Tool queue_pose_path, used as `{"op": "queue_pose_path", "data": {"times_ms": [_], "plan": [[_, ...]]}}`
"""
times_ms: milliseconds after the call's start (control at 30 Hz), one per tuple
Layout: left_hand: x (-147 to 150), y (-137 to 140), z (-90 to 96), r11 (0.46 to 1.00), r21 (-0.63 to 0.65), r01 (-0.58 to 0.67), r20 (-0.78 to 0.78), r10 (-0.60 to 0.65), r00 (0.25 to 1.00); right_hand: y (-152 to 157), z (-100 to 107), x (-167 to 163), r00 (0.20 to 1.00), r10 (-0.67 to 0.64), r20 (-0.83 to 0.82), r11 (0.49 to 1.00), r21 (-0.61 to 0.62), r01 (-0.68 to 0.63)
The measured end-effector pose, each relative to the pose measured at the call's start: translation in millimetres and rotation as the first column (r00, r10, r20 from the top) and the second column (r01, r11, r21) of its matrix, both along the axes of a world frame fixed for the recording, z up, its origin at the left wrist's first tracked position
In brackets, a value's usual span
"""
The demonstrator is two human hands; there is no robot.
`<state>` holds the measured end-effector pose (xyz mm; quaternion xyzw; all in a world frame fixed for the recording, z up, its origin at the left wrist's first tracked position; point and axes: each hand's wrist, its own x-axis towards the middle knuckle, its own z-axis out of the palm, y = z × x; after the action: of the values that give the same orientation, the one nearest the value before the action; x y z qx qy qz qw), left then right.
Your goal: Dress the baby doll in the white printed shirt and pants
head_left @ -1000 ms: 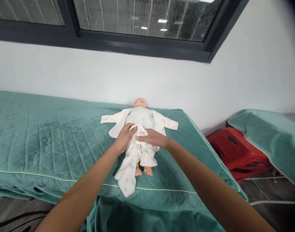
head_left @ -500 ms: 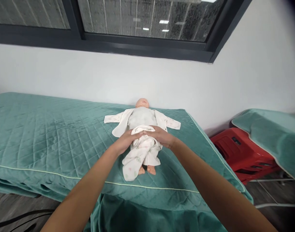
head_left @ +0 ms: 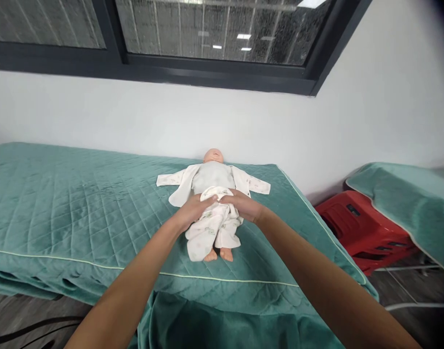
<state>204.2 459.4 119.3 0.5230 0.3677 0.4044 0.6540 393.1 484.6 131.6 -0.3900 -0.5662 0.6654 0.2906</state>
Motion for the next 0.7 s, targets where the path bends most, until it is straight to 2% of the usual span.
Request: {"op": "queue_pose_path", "data": {"times_ms": [67, 133, 267, 400, 567, 700], "plan": [[-1.5, -0.2, 5.4, 0.995, 0.023, 0.096, -0.107, -0.093, 0.99, -1.4, -2.9, 0.7, 0.999, -0.025, -0.036, 1.0, 0.012, 0.025], [-2.7, 0.4, 6.3, 0.992, 0.004, 0.13, -0.097, -0.129, 0.987, -4.2, -4.2, 1.5, 0.999, -0.03, -0.02, 0.998, 0.052, 0.031], [-4.2, 0.0, -3.9, 0.997, -0.049, 0.051, 0.143, -0.043, 0.989, -10.9, -2.1, 5.2, 0.995, 0.045, 0.093, 0.985, 0.164, -0.06], [-4.4, -7.1, -10.9, 0.992, -0.121, -0.023, 0.201, 0.047, 0.978, -14.2, 2.1, 10.5, 0.948, 0.192, 0.253, 0.946, 0.21, -0.247], [-2.1, -31.3, -4.7, 0.975, -0.219, -0.041, 0.185, 0.082, 0.979, -13.5, -3.7, 10.5, 0.936, 0.089, 0.342, 0.923, 0.325, -0.206], [3.1, -65.1, -5.6, 0.962, -0.268, -0.054, 0.243, 0.122, 0.962, -14.8, -14.5, 4.4, 0.918, 0.069, 0.389, 0.855, 0.452, -0.256]]}}
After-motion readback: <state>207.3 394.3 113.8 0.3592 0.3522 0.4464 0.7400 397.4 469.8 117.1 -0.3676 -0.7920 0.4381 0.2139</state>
